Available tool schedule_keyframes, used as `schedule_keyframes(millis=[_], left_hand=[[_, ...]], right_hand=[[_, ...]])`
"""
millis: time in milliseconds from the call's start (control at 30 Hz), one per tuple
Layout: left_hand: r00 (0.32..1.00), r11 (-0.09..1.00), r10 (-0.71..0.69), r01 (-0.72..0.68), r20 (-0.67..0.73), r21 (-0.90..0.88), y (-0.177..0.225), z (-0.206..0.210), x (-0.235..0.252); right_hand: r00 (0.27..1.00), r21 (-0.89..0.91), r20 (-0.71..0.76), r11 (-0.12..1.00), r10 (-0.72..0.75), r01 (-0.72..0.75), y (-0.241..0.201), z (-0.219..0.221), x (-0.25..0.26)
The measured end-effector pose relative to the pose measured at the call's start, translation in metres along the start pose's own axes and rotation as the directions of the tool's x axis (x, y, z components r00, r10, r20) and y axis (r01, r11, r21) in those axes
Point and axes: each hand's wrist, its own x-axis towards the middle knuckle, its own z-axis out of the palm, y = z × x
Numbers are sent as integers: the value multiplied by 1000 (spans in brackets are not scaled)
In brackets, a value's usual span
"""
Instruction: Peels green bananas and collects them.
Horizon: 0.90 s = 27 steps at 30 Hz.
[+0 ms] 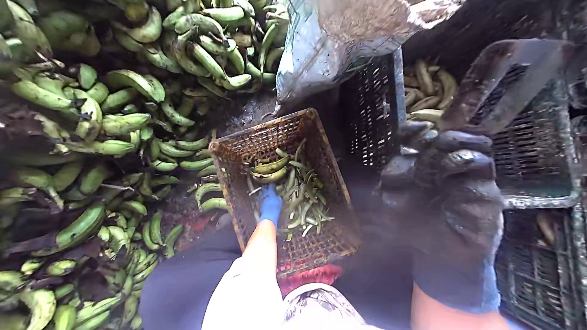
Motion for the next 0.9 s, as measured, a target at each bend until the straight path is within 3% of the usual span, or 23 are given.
schedule_keyframes(millis=[100,200,267,333,400,467,500,567,633,700,733,767,800,833,900], left_hand=[[980,880,25,-114,-195,-462,5,-40,1],[903,640,169,-405,-395,-653,34,-98,-27],[832,467,258,-553,-491,-690,59,-141,-59],[770,357,261,-637,-582,-683,83,-177,-93],[666,264,264,-746,-698,-612,96,-200,-123],[535,162,279,-845,-798,-510,102,-209,-147],[476,135,304,-879,-825,-457,101,-211,-156],[403,129,344,-915,-848,-382,97,-208,-170],[395,148,360,-919,-846,-366,94,-200,-181],[374,135,374,-927,-849,-349,92,-194,-188],[368,128,371,-930,-853,-345,91,-192,-190],[367,114,365,-930,-855,-350,89,-192,-193],[372,86,362,-926,-855,-367,86,-193,-197],[393,46,359,-913,-846,-405,83,-198,-202],[513,-26,352,-831,-783,-556,77,-215,-205]], right_hand=[[997,-101,-62,994,46,-52,8,8,-2],[980,-325,-196,941,36,-100,26,19,-5],[980,-521,-201,845,15,-120,42,20,-13],[978,-659,-210,739,-5,-138,64,19,-23],[980,-769,-199,622,-11,-150,91,10,-36],[974,-795,-224,574,25,-197,104,15,-53],[980,-788,-201,594,6,-166,102,24,-60],[985,-725,-27,682,-172,99,84,51,-70],[889,-570,216,687,-405,451,52,78,-71],[776,-522,346,579,-527,626,30,89,-69],[781,-596,355,520,-513,612,31,82,-70],[850,-698,311,506,-425,508,44,67,-72],[948,-809,193,506,-255,300,60,48,-75],[998,-862,47,503,-42,61,76,27,-79],[971,-861,-112,467,212,-202,88,9,-78]])
